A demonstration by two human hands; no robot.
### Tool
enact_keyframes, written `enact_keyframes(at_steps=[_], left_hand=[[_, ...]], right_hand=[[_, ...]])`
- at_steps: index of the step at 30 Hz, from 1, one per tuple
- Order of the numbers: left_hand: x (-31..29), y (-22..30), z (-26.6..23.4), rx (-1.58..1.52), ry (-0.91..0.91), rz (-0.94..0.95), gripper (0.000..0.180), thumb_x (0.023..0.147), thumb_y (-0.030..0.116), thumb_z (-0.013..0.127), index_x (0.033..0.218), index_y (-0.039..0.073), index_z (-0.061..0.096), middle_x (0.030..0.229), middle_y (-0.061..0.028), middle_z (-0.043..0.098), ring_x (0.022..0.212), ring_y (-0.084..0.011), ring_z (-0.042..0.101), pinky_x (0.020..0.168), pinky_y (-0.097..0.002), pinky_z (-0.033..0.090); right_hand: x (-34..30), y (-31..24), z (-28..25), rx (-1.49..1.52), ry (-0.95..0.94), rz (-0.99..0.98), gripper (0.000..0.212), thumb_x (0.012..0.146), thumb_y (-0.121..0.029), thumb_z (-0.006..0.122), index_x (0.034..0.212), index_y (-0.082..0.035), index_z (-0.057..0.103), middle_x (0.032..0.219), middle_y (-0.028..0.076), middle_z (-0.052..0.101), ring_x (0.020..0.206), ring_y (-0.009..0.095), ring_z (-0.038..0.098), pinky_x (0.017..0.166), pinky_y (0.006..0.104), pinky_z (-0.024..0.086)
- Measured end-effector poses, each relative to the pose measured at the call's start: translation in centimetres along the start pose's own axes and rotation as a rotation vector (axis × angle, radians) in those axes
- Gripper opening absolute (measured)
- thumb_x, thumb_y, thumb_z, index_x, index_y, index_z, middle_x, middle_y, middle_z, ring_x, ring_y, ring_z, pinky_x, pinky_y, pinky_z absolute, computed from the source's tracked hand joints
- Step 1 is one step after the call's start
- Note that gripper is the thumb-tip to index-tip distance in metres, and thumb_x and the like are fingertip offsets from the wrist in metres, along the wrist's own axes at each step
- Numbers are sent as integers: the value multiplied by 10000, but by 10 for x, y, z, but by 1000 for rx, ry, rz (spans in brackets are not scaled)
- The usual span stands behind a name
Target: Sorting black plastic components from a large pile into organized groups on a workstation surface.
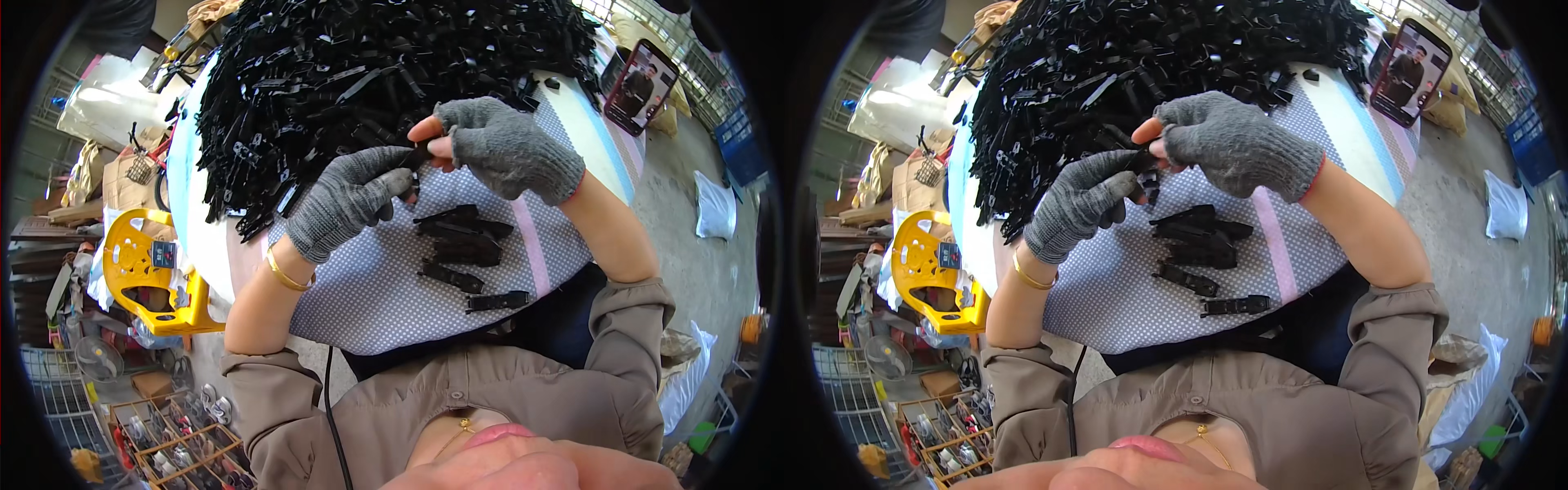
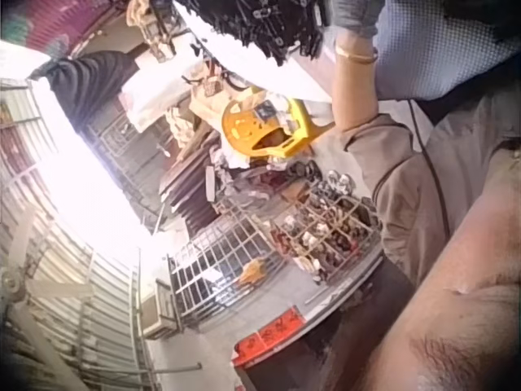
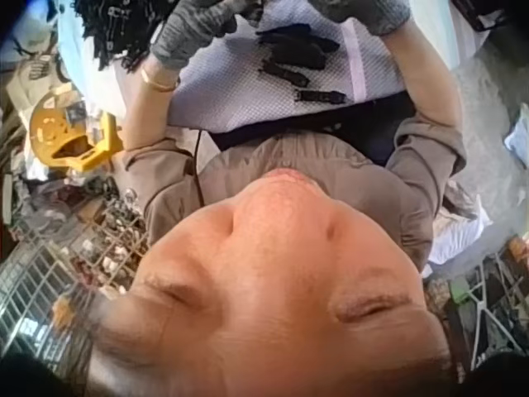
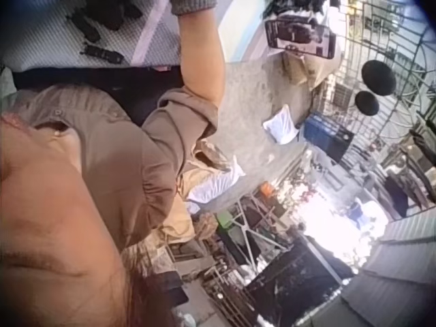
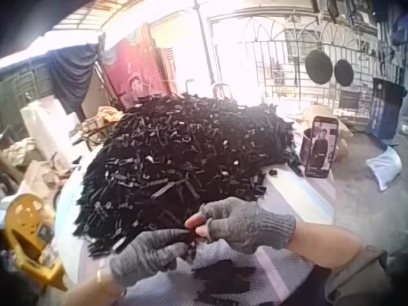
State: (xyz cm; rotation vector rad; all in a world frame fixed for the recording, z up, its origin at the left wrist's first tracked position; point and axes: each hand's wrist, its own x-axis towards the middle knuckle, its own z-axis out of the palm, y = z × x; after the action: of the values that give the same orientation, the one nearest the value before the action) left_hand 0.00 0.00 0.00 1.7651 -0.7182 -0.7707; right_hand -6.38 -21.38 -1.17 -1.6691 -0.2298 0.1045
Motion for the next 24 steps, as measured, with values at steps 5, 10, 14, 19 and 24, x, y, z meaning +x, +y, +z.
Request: enact_keyframes(at_steps=[5, 10, 14, 19, 24], left_hand=[[-3, 6, -2, -13, -15, -14, 307, 879, 179, 571, 1135, 9, 581, 791, -29, 635, 614, -32, 550, 492, -137, 423], [-3, 4, 0, -60, 6, -58, 291, 885, 179, 564, 1123, 14, 590, 786, -29, 629, 610, -34, 553, 493, -140, 428], [-2, 3, 4, -24, 38, -14, 258, 891, 178, 556, 1092, 25, 608, 742, -20, 613, 593, -34, 541, 480, -150, 424], [-2, -7, 15, -8, 159, 76, 232, 897, 189, 550, 1050, 30, 624, 685, -6, 587, 554, -32, 511, 478, -166, 417], [-2, -5, 10, -108, 139, -3, 222, 896, 194, 552, 1024, 30, 631, 664, 3, 578, 544, -34, 504, 497, -171, 423]], right_hand=[[6, 4, 3, 90, 88, 13, 212, 853, -192, 614, 969, -18, 650, 804, 52, 619, 720, 114, 600, 650, 236, 500], [4, -1, 6, 28, 125, 76, 208, 844, -176, 624, 973, -15, 646, 783, 56, 629, 684, 110, 599, 638, 239, 513], [3, 3, 4, 104, 132, 79, 201, 844, -178, 619, 963, -20, 654, 780, 58, 629, 689, 119, 616, 632, 241, 515], [-1, -1, 11, 112, 183, 65, 214, 845, -175, 615, 978, -11, 646, 783, 60, 631, 694, 125, 624, 637, 247, 521], [-2, -6, 13, 134, 215, 102, 222, 850, -171, 609, 996, -6, 638, 784, 59, 631, 694, 127, 628, 634, 245, 521]])
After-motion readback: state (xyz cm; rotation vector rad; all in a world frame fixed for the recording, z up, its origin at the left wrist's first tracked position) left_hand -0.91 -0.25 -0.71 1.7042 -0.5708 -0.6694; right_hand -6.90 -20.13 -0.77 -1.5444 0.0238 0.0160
